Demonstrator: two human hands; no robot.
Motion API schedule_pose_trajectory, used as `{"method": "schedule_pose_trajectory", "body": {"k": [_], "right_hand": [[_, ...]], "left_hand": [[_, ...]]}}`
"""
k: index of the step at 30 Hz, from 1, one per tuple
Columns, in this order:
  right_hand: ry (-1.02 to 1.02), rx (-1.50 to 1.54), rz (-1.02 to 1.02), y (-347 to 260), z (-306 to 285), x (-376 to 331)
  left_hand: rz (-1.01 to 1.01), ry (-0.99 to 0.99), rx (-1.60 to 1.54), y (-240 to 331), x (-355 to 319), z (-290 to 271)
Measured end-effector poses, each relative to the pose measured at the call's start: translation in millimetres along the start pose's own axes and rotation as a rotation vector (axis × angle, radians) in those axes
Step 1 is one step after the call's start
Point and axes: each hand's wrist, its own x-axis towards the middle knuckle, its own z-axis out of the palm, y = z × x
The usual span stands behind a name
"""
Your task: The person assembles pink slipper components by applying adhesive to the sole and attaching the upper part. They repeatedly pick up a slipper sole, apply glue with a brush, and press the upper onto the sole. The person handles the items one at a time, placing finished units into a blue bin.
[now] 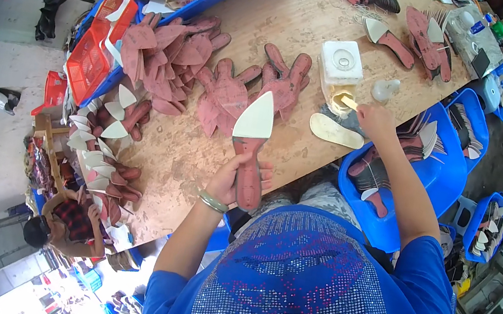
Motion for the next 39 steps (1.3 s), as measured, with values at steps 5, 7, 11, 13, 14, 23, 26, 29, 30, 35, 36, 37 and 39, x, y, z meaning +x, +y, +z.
{"method": "schedule_pose_trajectory", "body": {"k": [5,7,11,13,14,23,26,29,30,35,36,37,39], "right_hand": [[-0.014,0.154,0.074,-11.8,-21.9,-34.1],[0.068,0.430,0.157,-32.3,-38.7,-51.9],[0.146,0.959,-0.079,-95.6,-62.2,-74.7],[0.100,0.605,-0.219,-113.2,-73.0,-70.6],[0.078,0.427,-0.285,-117.4,-75.9,-69.3],[0.296,0.538,-0.537,-148.9,-86.0,-53.6],[0.368,0.452,-0.319,-137.8,-65.0,-26.2],[0.418,0.484,-0.166,-116.3,-57.0,-2.2],[0.391,0.495,-0.201,-126.9,-71.0,-9.5],[0.282,0.585,-0.449,-174.5,-97.8,-46.6],[0.258,0.537,-0.463,-174.1,-94.1,-48.2],[0.298,0.540,-0.357,-164.8,-86.5,-43.8],[0.377,0.543,-0.140,-126.9,-61.2,-24.5]], "left_hand": [[0.005,0.003,0.076,-13.2,4.1,9.5],[0.020,-0.034,0.018,-13.5,-0.6,21.2],[0.034,-0.074,-0.036,-15.4,-8.0,37.5],[0.045,-0.089,-0.044,-17.7,-10.1,39.4],[0.049,-0.095,-0.040,-19.0,-11.8,39.1],[0.118,-0.081,-0.098,-20.9,-28.1,40.7],[0.121,-0.103,-0.134,-19.2,-29.8,38.5],[0.141,-0.106,-0.124,-17.5,-36.6,36.3],[0.155,-0.105,-0.120,-18.0,-37.5,34.4],[0.192,0.009,0.024,-19.7,-31.5,36.4],[0.204,0.035,0.091,-21.8,-30.9,38.4],[0.201,0.072,0.083,-22.0,-29.8,38.8],[0.191,0.143,0.069,-19.7,-27.2,30.6]]}}
